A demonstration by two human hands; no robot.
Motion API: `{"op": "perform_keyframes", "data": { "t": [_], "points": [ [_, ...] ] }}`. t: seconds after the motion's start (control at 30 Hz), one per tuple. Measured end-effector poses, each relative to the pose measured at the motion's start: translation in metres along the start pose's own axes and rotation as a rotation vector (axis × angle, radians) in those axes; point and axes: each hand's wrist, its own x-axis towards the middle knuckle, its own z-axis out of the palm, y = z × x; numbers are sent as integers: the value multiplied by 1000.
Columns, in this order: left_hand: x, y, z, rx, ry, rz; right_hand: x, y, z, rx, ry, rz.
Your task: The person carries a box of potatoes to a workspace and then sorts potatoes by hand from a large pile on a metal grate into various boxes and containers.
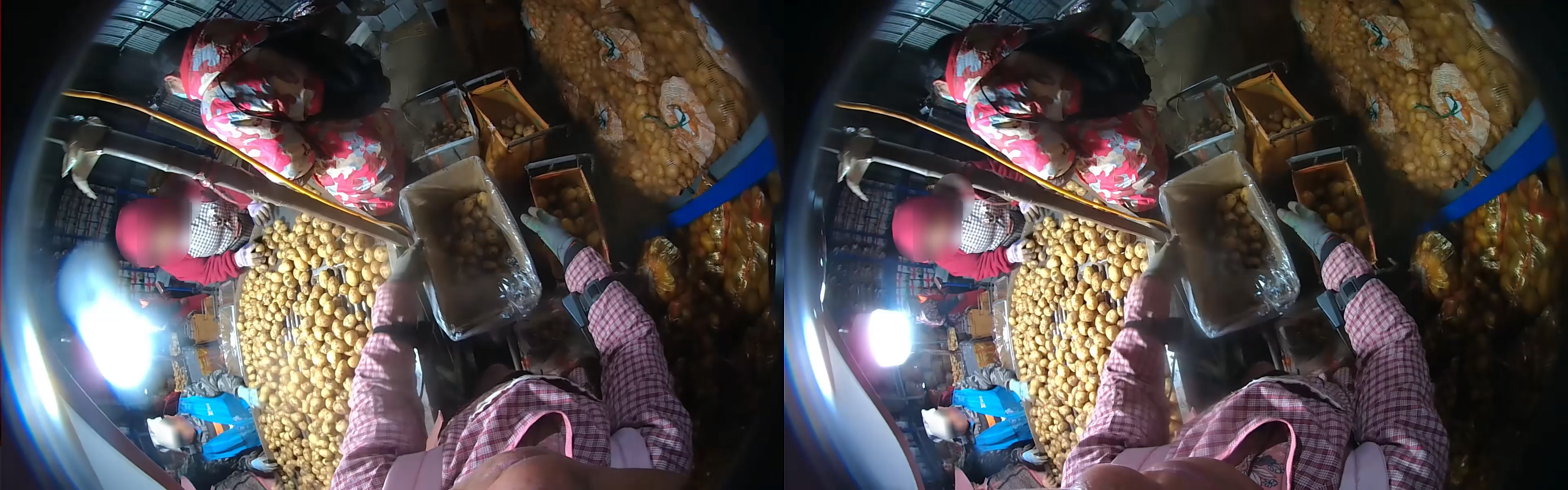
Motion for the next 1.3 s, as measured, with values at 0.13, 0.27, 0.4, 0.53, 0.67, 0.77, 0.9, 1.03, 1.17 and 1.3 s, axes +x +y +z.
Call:
{"op": "perform_keyframes", "data": {
  "t": [0.13,0.27,0.4,0.53,0.67,0.77,0.9,1.03,1.17,1.3],
  "points": [
    [-62,-23,-34,665,-45,576,-65,-70,-31,111,129,222],
    [-186,37,-41,1156,-59,653,-111,-78,-79,164,101,229],
    [-293,75,-26,877,7,385,-161,-70,-115,155,53,282],
    [-364,120,-17,908,86,313,-201,-55,-141,140,0,311],
    [-399,97,-5,331,158,68,-234,-36,-146,143,-46,389],
    [-415,82,1,-69,204,0,-265,-33,-147,86,-90,451],
    [-436,80,0,398,156,182,-291,-19,-142,83,-177,523],
    [-446,18,6,-427,234,-122,-304,-7,-126,89,-204,552],
    [-476,56,-13,-160,201,14,-313,2,-103,113,-233,598],
    [-514,80,-45,664,162,241,-337,-9,-72,125,-195,570]
  ]
}}
